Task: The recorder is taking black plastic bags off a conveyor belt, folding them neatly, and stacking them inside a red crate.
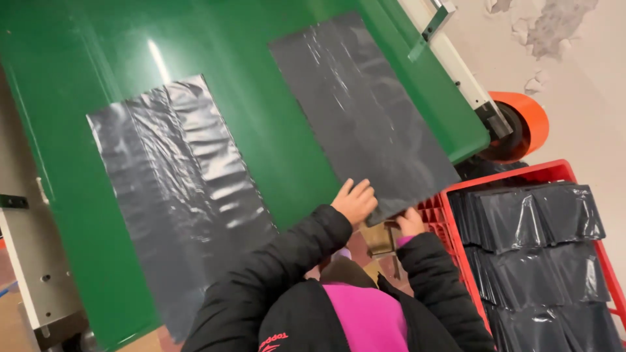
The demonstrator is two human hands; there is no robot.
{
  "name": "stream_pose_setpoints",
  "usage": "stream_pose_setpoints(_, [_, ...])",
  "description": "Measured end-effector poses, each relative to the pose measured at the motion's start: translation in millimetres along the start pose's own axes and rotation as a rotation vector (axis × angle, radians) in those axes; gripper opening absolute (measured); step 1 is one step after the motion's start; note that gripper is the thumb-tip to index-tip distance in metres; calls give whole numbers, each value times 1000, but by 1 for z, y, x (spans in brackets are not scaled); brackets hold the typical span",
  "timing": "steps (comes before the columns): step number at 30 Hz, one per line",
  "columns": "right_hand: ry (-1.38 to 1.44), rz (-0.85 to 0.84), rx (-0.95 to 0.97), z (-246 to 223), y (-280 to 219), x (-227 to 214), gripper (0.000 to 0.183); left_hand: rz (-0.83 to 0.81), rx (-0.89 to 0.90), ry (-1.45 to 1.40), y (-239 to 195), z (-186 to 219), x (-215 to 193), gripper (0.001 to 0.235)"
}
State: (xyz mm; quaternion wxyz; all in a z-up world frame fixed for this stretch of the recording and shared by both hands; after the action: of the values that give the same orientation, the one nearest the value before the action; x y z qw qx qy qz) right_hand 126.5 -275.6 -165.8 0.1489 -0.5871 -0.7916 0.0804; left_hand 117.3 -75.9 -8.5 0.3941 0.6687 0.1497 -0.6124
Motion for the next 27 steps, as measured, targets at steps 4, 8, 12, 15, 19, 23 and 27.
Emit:
stream_pose_setpoints(4, [47,144,-2,-21,-38,-25,49,-210,39,-422,9,8,-16,12])
stream_pose_setpoints(8, [433,-72,-291,-76,-42,-84,23,-234,-16,-1038,4,-11,-99,21])
stream_pose_setpoints(12, [-60,-117,-374,-225,-45,-20,49,-292,-377,-1508,-17,-61,-109,20])
stream_pose_setpoints(15, [-450,-64,-278,-118,64,-186,24,48,-466,-1534,-12,-136,-129,24])
stream_pose_setpoints(19, [-292,-254,-372,-301,162,2,41,300,-528,-1529,1,-256,-66,26])
stream_pose_setpoints(23, [-516,-136,-369,-255,297,-24,24,263,-777,-1177,-11,-367,44,25])
stream_pose_setpoints(27, [-654,-7,-331,-215,351,-29,31,153,-1007,-666,-36,-398,72,29])
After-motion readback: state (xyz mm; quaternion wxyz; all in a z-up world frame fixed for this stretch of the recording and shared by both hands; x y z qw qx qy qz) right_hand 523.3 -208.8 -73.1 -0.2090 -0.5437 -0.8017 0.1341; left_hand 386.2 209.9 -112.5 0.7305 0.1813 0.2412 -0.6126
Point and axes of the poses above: each hand's wrist, its own y-axis towards the middle knuckle, its own x-axis out of the palm, z = x × y, the point moved 10 cm from there along y, towards the middle knuckle, and after that the axes turned 13 degrees about -z, right-handed, at the moved point
